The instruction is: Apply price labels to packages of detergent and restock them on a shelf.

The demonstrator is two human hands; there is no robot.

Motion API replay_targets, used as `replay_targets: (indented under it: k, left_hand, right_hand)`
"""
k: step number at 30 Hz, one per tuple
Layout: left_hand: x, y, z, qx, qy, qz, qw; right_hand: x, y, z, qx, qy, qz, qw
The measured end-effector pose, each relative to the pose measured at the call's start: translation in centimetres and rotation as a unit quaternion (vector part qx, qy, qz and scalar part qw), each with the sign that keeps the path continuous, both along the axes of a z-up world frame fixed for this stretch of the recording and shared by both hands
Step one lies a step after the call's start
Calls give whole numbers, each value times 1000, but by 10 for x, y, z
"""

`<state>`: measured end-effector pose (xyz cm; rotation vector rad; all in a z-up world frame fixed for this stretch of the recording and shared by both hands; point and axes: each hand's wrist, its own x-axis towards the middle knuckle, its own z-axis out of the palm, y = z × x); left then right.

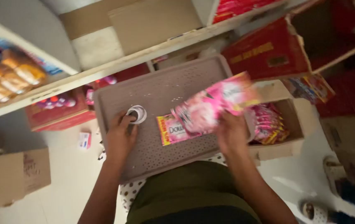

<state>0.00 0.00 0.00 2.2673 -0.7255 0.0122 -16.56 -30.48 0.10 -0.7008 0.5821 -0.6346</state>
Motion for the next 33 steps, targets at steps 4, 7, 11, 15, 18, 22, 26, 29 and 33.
replay_targets:
  k: [4,7,11,15,18,22,26,29,33]
  left_hand:
    - [-10,19,0,16,5,55,998]
    - [-19,31,-6,21,8,91,996]
    - [-27,32,-5,0,11,102,995]
    - [-31,28,12,31,23,85,996]
    - [-29,31,5,70,-7,55,996]
    - [-35,35,23,139,-26,20,990]
    - [-33,31,74,203,-13,-9,979]
    - [-24,16,73,162,-29,-2,986]
    - [17,-57,20,46,-4,-64,997]
  right_hand:
    - [52,35,-16,83,27,69,994]
    - [53,52,-17,116,-23,132,984]
    - [18,22,-38,-182,166,220,944]
    - [16,-8,-5,-554,385,91,732]
    - [35,-25,43,-796,251,128,536]
    - [68,-69,18,-794,277,248,481]
    - [108,-93,11,-777,226,400,430]
    - [130,-82,36,-763,265,467,360]
    - [142,-78,50,-796,271,467,275]
